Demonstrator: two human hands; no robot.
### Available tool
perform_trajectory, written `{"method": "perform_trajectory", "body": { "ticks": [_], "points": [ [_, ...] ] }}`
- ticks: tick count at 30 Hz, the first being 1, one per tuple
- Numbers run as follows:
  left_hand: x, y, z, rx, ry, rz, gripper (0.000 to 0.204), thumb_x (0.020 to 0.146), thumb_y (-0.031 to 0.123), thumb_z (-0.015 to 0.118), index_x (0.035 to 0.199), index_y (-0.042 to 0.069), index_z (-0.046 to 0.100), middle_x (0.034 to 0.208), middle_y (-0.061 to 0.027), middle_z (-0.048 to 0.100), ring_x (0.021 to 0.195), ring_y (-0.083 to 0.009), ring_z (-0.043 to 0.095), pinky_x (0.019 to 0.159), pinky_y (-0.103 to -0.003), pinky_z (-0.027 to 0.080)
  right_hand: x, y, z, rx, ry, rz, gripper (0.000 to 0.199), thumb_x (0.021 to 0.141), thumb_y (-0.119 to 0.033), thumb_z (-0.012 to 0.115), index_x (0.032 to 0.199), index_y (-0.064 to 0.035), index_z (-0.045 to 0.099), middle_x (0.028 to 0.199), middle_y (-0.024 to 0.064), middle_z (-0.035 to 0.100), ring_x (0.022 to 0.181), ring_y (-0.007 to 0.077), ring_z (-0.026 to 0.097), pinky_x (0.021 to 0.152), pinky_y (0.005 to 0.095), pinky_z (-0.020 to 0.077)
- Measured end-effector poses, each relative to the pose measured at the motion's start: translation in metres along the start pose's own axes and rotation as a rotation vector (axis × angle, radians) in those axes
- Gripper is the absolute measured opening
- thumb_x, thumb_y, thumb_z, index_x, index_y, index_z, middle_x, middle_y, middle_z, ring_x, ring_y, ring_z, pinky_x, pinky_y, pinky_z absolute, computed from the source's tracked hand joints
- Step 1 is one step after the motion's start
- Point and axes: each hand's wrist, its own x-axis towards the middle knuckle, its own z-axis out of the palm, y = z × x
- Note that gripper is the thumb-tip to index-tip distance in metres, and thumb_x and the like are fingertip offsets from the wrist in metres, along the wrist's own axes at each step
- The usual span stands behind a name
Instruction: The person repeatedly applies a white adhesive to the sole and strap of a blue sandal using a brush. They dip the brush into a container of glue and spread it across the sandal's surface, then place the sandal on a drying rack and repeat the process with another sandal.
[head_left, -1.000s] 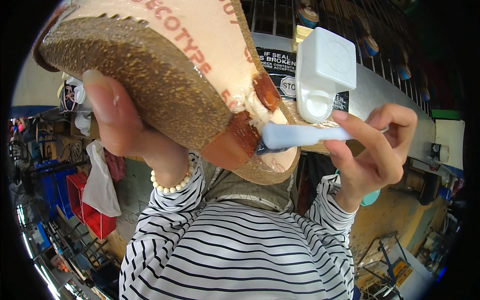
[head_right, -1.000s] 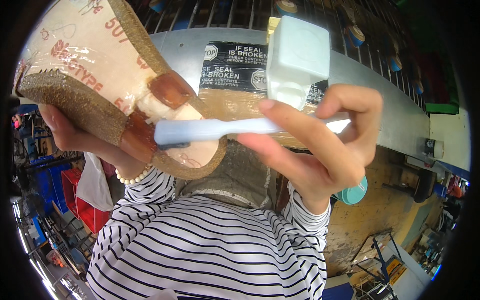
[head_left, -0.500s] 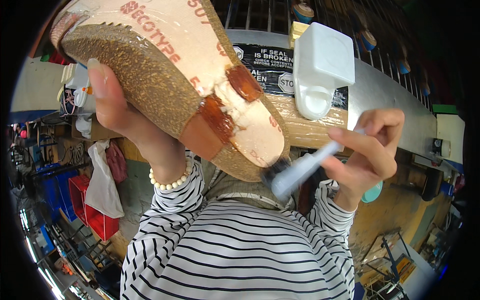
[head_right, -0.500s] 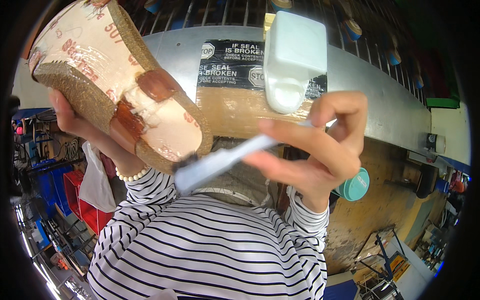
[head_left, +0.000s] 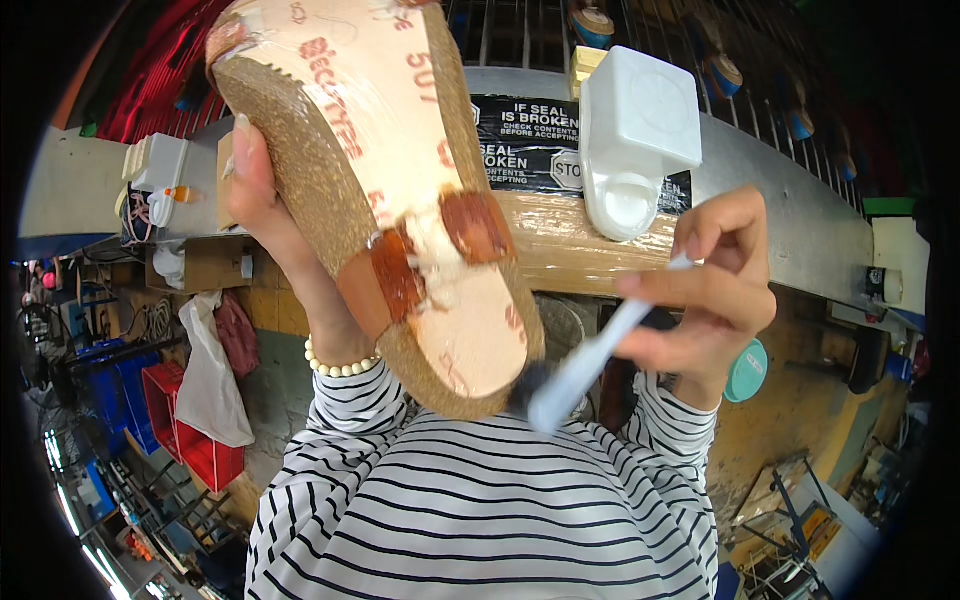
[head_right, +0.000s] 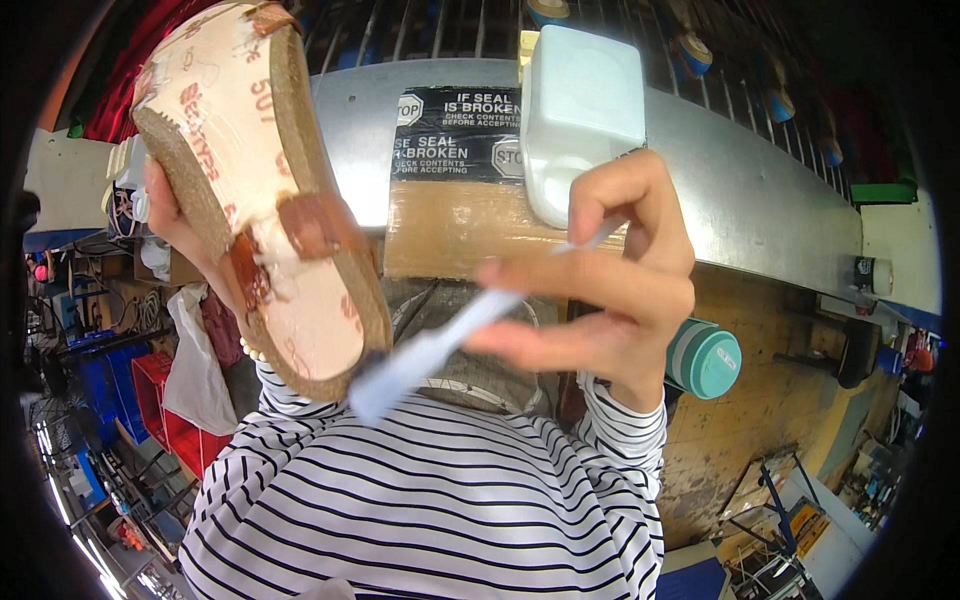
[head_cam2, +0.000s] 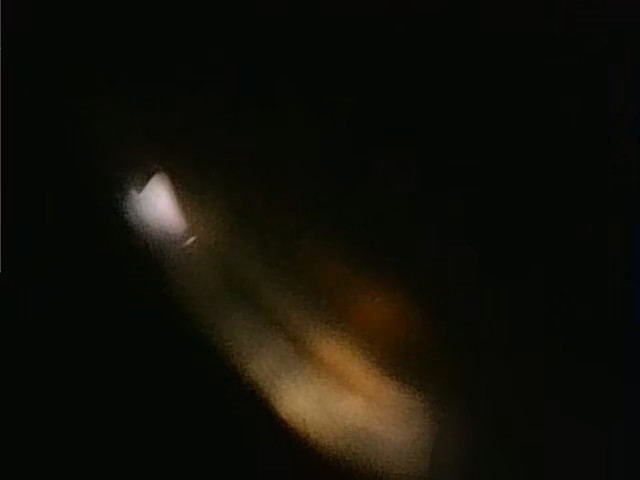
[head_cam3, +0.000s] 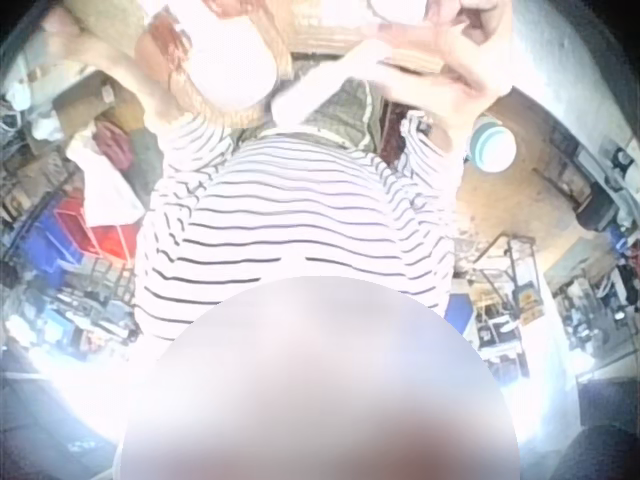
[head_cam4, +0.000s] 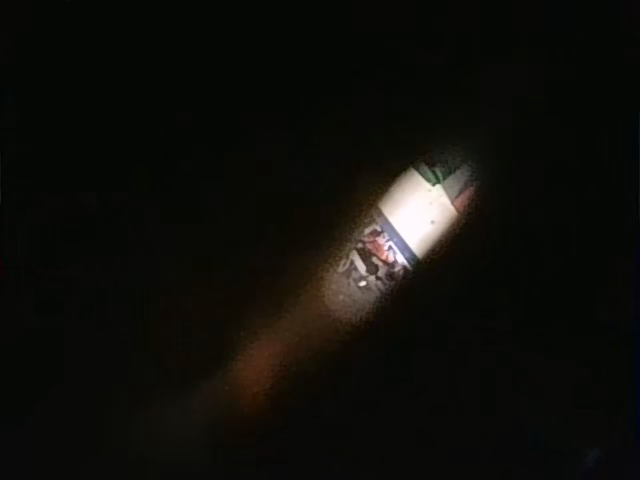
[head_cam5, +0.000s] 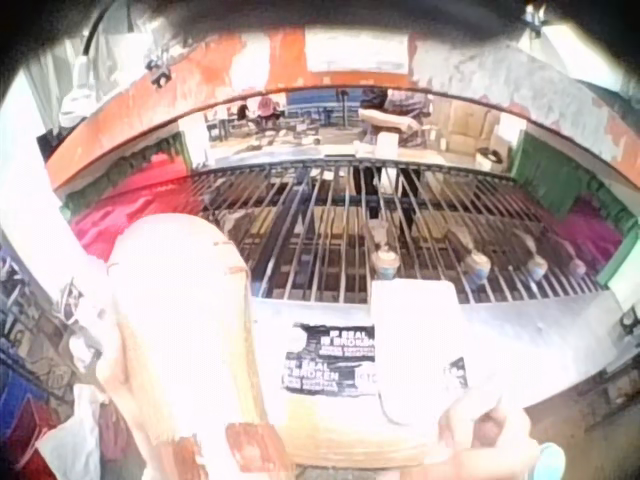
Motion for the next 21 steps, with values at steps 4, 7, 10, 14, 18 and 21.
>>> {"method": "perform_trajectory", "body": {
  "ticks": [4,7,10,14,18,21],
  "points": [
    [0.001,-0.007,-0.019,0.268,-0.034,0.054,0.040,0.108,0.037,0.032,0.114,0.004,0.055,0.099,-0.0008,0.061,0.088,-0.0062,0.060,0.077,-0.023,0.050,0.003,0.001,0.003,-0.002,0.016,0.038,0.050,0.041,-0.039,0.094,0.084,-0.0161,0.082,0.087,-0.0014,0.040,0.078,0.0149,0.043,0.065,0.0263,0.0330],
    [0.001,-0.017,-0.018,0.306,0.040,0.011,0.041,0.109,0.035,0.029,0.114,0.003,0.056,0.097,-0.0008,0.063,0.084,-0.0054,0.062,0.071,-0.022,0.051,0.003,0.007,0.006,0.061,-0.031,-0.016,0.050,0.043,-0.039,0.094,0.085,-0.0157,0.082,0.087,-0.0015,0.041,0.077,0.0148,0.042,0.063,0.0259,0.0305],
    [0.000,-0.019,-0.013,0.081,-0.105,-0.038,0.046,0.108,0.040,0.029,0.120,0.003,0.055,0.104,-0.0020,0.063,0.092,-0.0068,0.062,0.077,-0.024,0.051,-0.001,0.008,0.003,0.160,-0.019,-0.051,0.049,0.045,-0.038,0.093,0.087,-0.0163,0.082,0.086,-0.0019,0.039,0.078,0.0145,0.042,0.064,0.0258,0.0316],
    [-0.011,-0.023,0.004,-0.059,0.028,-0.204,0.056,0.106,0.048,0.029,0.131,0.003,0.050,0.115,-0.0038,0.062,0.103,-0.0102,0.060,0.087,-0.028,0.050,0.001,0.021,0.002,0.101,-0.029,0.026,0.052,0.041,-0.036,0.094,0.088,-0.0169,0.082,0.086,-0.0020,0.040,0.076,0.0140,0.043,0.064,0.0262,0.0329],
    [-0.013,-0.021,0.009,-0.127,0.054,-0.294,0.061,0.105,0.051,0.034,0.139,0.002,0.046,0.129,-0.0072,0.058,0.116,-0.0152,0.057,0.098,-0.030,0.046,-0.006,0.016,-0.003,0.242,-0.055,0.058,0.044,0.046,-0.029,0.093,0.088,-0.0162,0.083,0.086,-0.0017,0.042,0.078,0.0138,0.045,0.063,0.0256,0.0325],
    [-0.011,-0.021,0.001,-0.166,0.196,-0.407,0.062,0.105,0.049,0.039,0.145,0.001,0.041,0.139,-0.0091,0.053,0.124,-0.0183,0.054,0.104,-0.032,0.044,-0.014,0.018,-0.008,0.042,-0.066,0.130,0.046,0.045,-0.029,0.094,0.088,-0.0162,0.083,0.086,-0.0016,0.043,0.079,0.0139,0.046,0.063,0.0248,0.0337]
  ]
}}
